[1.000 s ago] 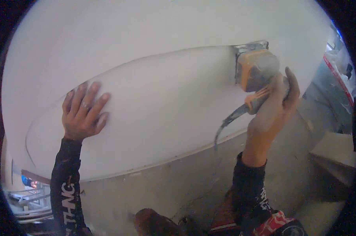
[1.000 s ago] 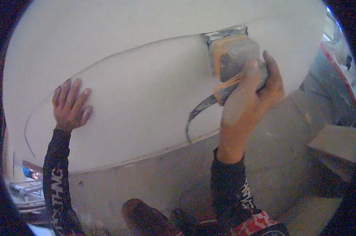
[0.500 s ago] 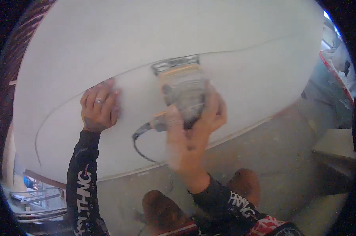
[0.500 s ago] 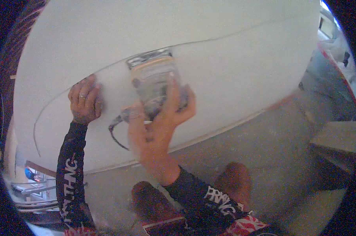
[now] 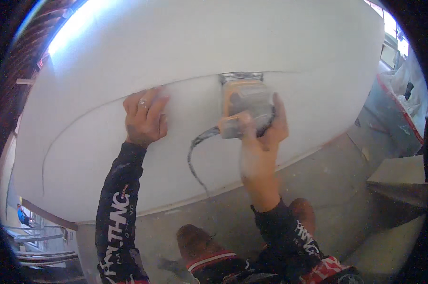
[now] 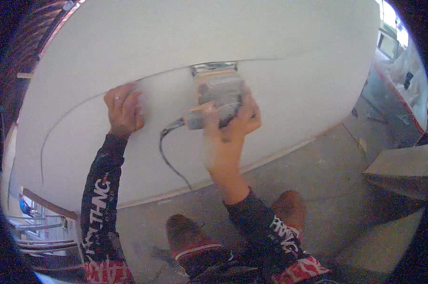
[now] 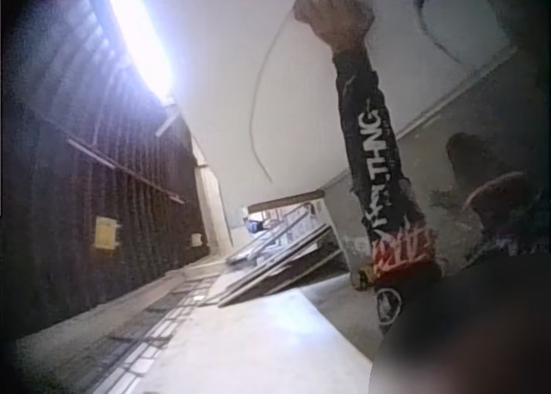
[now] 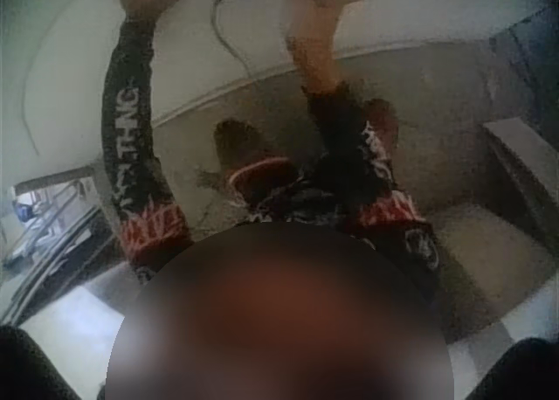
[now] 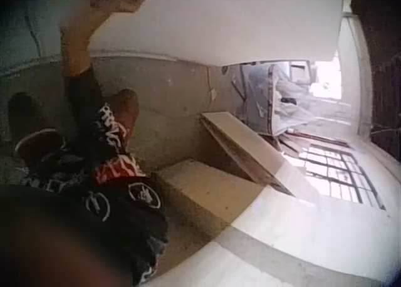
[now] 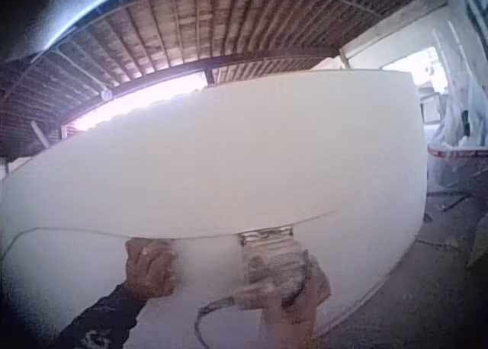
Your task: The person is using an orbital sander to smooth a curved section of a white wall or ceiling.
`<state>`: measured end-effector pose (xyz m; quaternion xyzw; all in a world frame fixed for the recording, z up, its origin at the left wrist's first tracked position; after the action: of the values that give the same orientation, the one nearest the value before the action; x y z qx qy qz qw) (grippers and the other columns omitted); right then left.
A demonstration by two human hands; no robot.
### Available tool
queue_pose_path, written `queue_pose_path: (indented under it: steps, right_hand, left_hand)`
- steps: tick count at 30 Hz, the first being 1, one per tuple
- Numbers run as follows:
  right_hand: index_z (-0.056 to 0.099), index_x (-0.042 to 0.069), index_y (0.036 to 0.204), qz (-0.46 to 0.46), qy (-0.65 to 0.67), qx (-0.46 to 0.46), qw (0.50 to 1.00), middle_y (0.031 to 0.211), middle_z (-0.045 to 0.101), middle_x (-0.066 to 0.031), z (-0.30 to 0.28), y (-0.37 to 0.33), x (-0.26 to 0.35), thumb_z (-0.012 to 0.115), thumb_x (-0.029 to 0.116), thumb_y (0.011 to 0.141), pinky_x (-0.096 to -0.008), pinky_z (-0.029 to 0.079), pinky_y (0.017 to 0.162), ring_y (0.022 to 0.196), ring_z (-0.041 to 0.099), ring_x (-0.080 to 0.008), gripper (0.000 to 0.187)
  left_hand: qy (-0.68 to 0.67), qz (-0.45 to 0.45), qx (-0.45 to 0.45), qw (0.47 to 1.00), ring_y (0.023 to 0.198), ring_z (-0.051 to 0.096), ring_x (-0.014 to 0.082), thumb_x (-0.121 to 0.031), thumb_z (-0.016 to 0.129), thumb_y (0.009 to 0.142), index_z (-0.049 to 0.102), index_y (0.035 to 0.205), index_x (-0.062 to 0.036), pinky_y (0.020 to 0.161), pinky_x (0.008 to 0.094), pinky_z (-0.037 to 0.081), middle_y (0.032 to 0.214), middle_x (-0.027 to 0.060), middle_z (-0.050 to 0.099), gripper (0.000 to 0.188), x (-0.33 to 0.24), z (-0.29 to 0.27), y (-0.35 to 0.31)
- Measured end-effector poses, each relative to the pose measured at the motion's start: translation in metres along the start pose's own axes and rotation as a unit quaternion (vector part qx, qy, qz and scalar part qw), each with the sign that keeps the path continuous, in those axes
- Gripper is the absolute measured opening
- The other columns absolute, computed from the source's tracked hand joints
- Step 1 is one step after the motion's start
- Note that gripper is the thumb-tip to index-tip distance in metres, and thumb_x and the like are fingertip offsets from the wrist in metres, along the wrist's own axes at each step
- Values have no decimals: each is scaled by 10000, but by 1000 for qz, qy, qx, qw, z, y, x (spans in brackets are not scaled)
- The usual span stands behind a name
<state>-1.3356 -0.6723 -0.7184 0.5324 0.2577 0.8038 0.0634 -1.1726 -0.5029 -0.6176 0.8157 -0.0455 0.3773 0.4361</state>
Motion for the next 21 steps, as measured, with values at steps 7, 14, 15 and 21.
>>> queue_pose_path:
  steps: [7, 14, 15, 21]
  right_hand:
    - [259, -6, 1510, -23, -7, -23, 999, 1430, 195, -255, 37, -38, 43, 677, 216, 944, -446, 347, 1109, 1331, 278, -357, 738]
    - [257, 24, 1520, -16, 87, -10, 996, 1449, 102, -250, -8, -8, 36, 658, 93, 924, -446, 395, 1075, 1347, 253, -339, 721]
    - [255, 34, 1525, -32, 33, -32, 998, 1452, 107, -245, -30, 2, 33, 649, 87, 923, -440, 386, 1084, 1345, 257, -329, 722]
    - [320, 53, 1505, -58, 14, -37, 998, 1418, 156, -271, -145, 87, 0, 682, 124, 882, -465, 318, 1122, 1292, 304, -420, 724]
  left_hand:
    - [3, -35, -163, 986, 1212, 543, 320, -167, 542, 947, 596, 1245, -23, 1018, 453, 402, 1278, 147, 627, 335, 28, -51, 49]
    - [144, 43, -111, 982, 1130, 624, 362, -135, 650, 910, 563, 1337, -23, 976, 442, 462, 1237, 177, 652, 450, 78, -106, 197]
    - [178, 16, -96, 979, 1133, 620, 371, -139, 652, 915, 554, 1357, -33, 980, 445, 463, 1244, 176, 651, 465, 85, -101, 205]
    - [219, -70, -16, 973, 1264, 554, 337, -246, 555, 996, 521, 1390, -2, 1097, 413, 390, 1368, 192, 586, 464, 84, -76, 231]
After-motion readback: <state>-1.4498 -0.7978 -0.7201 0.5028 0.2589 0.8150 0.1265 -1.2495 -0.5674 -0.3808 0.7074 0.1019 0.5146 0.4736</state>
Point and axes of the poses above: each hand's wrist, its own y-axis towards the middle knuckle, its own z-axis out of the palm, x = y × z, the point moved 10 cm from there along y, towards the middle knuckle
